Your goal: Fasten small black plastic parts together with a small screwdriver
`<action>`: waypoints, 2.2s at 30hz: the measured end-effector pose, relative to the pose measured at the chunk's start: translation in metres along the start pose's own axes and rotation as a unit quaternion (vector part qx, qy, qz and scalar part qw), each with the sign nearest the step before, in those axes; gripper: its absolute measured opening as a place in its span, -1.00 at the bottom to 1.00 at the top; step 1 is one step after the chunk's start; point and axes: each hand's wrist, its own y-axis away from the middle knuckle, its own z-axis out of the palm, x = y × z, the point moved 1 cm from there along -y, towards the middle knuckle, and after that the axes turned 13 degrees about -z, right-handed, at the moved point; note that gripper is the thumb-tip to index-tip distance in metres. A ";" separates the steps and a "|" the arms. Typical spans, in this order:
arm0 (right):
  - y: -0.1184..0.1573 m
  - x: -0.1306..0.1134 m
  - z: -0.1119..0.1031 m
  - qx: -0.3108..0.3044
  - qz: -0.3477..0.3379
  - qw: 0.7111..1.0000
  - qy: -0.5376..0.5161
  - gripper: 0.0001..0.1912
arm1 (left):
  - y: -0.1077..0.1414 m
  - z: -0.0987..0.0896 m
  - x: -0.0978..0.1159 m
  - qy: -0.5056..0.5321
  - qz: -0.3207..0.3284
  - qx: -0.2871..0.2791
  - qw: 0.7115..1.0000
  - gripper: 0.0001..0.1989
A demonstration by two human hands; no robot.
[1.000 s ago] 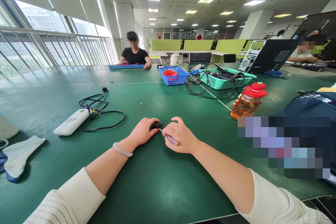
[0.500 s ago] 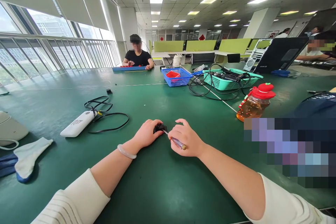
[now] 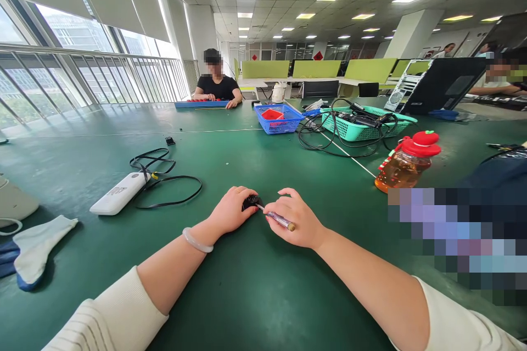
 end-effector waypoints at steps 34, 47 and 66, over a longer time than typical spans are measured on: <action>0.001 0.000 -0.001 -0.009 0.025 0.999 -0.044 -0.93 | -0.001 0.000 -0.001 0.004 -0.003 -0.010 1.000 -0.67; 0.002 0.000 -0.002 -0.030 0.030 0.998 -0.046 -0.94 | -0.001 0.000 -0.001 0.004 0.003 -0.016 1.000 -0.67; 0.001 -0.001 -0.004 -0.034 0.049 0.997 -0.058 -0.92 | -0.001 0.003 -0.003 0.002 0.005 -0.008 1.000 -0.66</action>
